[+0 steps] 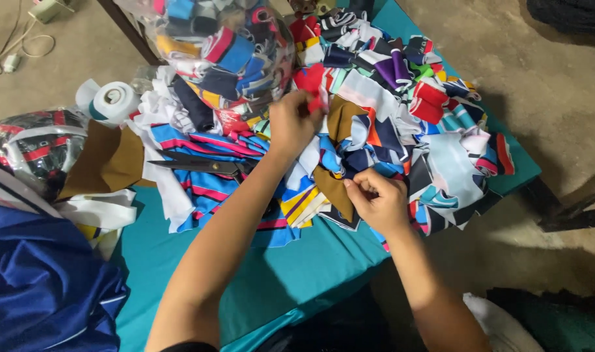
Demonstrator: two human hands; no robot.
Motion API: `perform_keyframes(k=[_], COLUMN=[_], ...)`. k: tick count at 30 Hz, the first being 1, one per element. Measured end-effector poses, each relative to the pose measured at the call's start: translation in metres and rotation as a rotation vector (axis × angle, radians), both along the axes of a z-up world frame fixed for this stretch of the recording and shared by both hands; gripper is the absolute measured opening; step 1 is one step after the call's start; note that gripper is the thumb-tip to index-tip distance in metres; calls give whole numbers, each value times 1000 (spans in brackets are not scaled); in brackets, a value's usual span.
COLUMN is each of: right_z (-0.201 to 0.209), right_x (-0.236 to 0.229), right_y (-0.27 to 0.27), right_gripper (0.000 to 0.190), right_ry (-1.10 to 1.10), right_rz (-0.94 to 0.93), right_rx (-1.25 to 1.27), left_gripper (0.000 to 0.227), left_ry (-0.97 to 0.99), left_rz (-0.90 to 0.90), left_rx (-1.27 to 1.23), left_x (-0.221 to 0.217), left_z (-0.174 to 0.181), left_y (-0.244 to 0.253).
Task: The person is sorting through a pile of fabric scraps, picking out specific strips, aligning them, and stacking them neatly on a work surface.
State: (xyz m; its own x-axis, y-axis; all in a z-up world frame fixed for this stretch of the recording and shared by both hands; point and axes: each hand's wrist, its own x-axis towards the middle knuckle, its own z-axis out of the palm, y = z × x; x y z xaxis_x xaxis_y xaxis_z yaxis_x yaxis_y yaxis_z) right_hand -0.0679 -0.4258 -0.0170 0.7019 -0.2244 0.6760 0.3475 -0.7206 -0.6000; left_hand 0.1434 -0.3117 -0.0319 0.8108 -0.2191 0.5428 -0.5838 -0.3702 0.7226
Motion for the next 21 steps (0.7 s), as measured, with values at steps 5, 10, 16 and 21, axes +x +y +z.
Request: perform_keyframes(k=[5, 10, 16, 21], right_z=[5, -15, -45, 25], right_x=[-3, -10, -7, -1], right_y=[0, -8, -11, 132], right_gripper=[18, 17, 16, 26], right_ry=[26, 92, 3, 159], right_rz=[8, 47, -122, 377], right_rx=[21, 81, -114, 43], left_gripper=[24, 33, 35, 36], left_ry=[147, 222, 342, 366], left_rz=[-170, -304, -313, -144], left_rx=[-26, 0, -44, -431], left_x=[-46, -88, -138, -132], left_z=[20, 20, 48, -1], left_y=[78, 186, 288, 326])
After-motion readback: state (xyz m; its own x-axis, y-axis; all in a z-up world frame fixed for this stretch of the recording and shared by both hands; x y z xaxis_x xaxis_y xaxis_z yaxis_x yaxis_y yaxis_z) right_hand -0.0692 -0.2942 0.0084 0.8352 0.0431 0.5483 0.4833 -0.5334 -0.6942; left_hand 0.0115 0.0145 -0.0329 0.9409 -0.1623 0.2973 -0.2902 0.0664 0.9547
